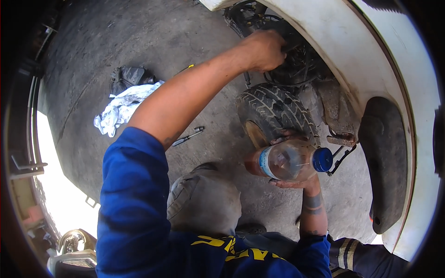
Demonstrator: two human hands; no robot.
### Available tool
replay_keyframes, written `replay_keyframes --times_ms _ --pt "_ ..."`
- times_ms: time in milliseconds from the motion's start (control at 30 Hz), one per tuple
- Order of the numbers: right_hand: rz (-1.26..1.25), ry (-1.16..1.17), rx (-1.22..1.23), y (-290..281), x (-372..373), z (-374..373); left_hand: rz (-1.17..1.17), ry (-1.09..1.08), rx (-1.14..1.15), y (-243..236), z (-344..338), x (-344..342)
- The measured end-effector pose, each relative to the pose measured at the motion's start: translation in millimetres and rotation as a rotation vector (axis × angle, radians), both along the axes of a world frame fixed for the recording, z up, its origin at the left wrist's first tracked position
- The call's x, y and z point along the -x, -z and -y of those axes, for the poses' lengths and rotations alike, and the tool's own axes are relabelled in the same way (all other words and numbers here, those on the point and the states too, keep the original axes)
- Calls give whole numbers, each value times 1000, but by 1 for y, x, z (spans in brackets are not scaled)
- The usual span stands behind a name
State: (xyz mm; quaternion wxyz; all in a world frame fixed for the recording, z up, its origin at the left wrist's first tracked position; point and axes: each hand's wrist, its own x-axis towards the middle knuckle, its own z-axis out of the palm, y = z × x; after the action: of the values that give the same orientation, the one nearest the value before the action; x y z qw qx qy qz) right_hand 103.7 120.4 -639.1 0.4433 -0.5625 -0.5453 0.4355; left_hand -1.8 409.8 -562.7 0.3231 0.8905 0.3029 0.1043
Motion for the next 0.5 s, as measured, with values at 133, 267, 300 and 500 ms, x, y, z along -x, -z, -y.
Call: replay_keyframes --times_ms 133,267,300,500 --pt "169 -119 -210 -3 -4 -7 27 -4 -307 13 7 -4" --pt "354 -185 -248 -11 -2 -10 46 -74 -138 7 30 -26" --pt "154 -120 -195 -10 2 -10 81 -108 -87 7 38 -29" --pt "342 -62 -277 -14 0 -10 313 -167 -106 34 35 -22"
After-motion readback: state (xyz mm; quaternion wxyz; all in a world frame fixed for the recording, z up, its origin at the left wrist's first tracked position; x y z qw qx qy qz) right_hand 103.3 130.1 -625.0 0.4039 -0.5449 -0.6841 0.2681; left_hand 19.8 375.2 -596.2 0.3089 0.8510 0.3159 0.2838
